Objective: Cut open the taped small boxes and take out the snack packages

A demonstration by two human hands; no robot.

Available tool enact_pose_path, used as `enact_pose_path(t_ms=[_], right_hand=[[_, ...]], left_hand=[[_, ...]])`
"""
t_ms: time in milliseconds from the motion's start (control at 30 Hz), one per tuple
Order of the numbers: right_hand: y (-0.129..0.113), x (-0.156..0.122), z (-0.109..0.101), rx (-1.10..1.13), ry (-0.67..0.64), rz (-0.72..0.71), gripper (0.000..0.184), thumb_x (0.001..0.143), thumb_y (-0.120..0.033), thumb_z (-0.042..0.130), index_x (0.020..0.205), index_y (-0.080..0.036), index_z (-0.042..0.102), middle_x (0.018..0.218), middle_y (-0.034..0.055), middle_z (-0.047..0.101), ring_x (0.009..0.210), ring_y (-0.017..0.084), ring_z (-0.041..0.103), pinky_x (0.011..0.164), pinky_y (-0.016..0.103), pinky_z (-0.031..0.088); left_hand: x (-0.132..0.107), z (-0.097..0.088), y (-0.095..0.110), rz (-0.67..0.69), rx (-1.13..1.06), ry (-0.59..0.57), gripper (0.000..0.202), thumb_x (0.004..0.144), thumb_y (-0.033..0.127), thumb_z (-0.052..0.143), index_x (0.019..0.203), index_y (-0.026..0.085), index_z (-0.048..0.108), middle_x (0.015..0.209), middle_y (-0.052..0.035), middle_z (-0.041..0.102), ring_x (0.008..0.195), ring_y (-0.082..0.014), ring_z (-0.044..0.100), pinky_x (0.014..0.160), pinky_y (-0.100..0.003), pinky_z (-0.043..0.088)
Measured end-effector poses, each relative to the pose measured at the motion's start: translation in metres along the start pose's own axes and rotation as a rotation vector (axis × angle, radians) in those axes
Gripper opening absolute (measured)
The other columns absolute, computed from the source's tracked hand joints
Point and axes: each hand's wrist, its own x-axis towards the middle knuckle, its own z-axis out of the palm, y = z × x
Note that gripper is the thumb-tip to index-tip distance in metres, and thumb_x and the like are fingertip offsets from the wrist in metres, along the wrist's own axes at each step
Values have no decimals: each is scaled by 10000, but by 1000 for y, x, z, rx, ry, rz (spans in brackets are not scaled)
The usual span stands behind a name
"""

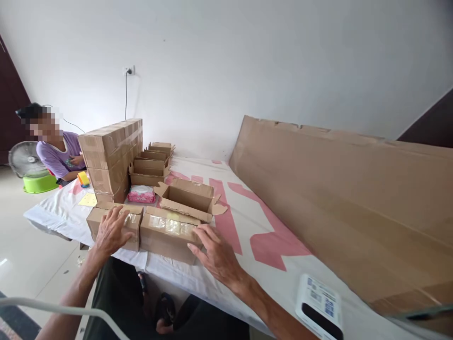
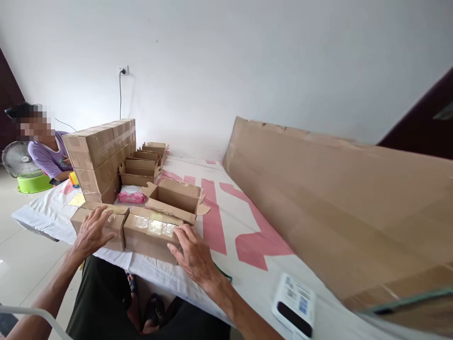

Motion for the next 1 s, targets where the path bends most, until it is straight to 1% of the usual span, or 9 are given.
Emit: enact_pose_path(t_ms=[100, 200, 400, 500, 567, 700, 867, 933, 1000], right_hand=[[9, 12, 16, -43, -1, -1, 392, 974, -312, 668, 1354, -221, 632, 1365, 168, 654, 1269, 365, 650, 1044, 537, 611], [17, 13, 23, -35, -24, -36, 535, 933, -302, 725, 1444, -226, 586, 1492, 175, 586, 1371, 374, 587, 1106, 546, 579], [13, 17, 21, 76, -67, -122, 434, 927, -317, 751, 1347, -253, 666, 1452, 135, 644, 1358, 352, 592, 1108, 541, 577], [13, 26, 16, 139, -25, -118, 357, 971, -358, 709, 1309, -245, 689, 1403, 133, 675, 1298, 326, 643, 1058, 502, 606], [17, 33, 14, 164, 70, -83, 330, 1000, -373, 668, 1297, -229, 693, 1362, 141, 685, 1259, 314, 670, 1050, 490, 610], [25, 41, 12, 162, 232, -21, 276, 1038, -354, 593, 1246, -213, 705, 1277, 145, 701, 1229, 313, 680, 1064, 502, 600], [34, 45, 9, 83, 208, -16, 299, 1025, -327, 597, 1279, -220, 714, 1310, 146, 697, 1255, 322, 661, 1083, 512, 591], [42, 50, 7, 31, 204, 4, 318, 1024, -313, 582, 1293, -206, 714, 1363, 160, 683, 1290, 330, 644, 1105, 523, 576], [55, 56, 4, -11, 186, 35, 313, 1019, -310, 575, 1275, -209, 724, 1392, 163, 680, 1306, 335, 637, 1121, 536, 562]], left_hand=[[9, 12, -5, 79, 90, -116, 716, 774, 295, 893, 1432, 207, 622, 1580, -226, 557, 1487, -448, 483, 1183, -644, 414], [16, 24, -12, 106, 110, -141, 774, 784, 340, 890, 1486, 220, 589, 1579, -223, 563, 1504, -451, 469, 1208, -670, 363], [37, 19, -28, 22, 133, -195, 742, 790, 302, 834, 1484, 208, 589, 1592, -247, 536, 1514, -471, 459, 1218, -703, 343], [42, 10, -17, 111, 43, -211, 773, 780, 216, 761, 1524, 204, 551, 1633, -234, 499, 1539, -435, 450, 1246, -653, 350], [44, 5, -8, 195, -60, -262, 839, 777, 190, 721, 1584, 213, 494, 1683, -210, 456, 1562, -406, 438, 1271, -613, 346], [50, 0, 3, 230, -197, -419, 870, 839, 321, 741, 1645, 237, 423, 1715, -187, 434, 1573, -406, 430, 1289, -619, 332], [58, 12, 26, 281, -232, -470, 1011, 788, 645, 841, 1629, 263, 431, 1689, -203, 447, 1535, -426, 465, 1241, -593, 408], [56, 19, 43, 282, -219, -473, 1073, 735, 673, 873, 1618, 256, 431, 1658, -201, 468, 1482, -433, 504, 1200, -580, 453], [51, 23, 59, 262, -183, -460, 1060, 712, 617, 899, 1595, 241, 448, 1602, -191, 510, 1410, -433, 537, 1162, -574, 480]])
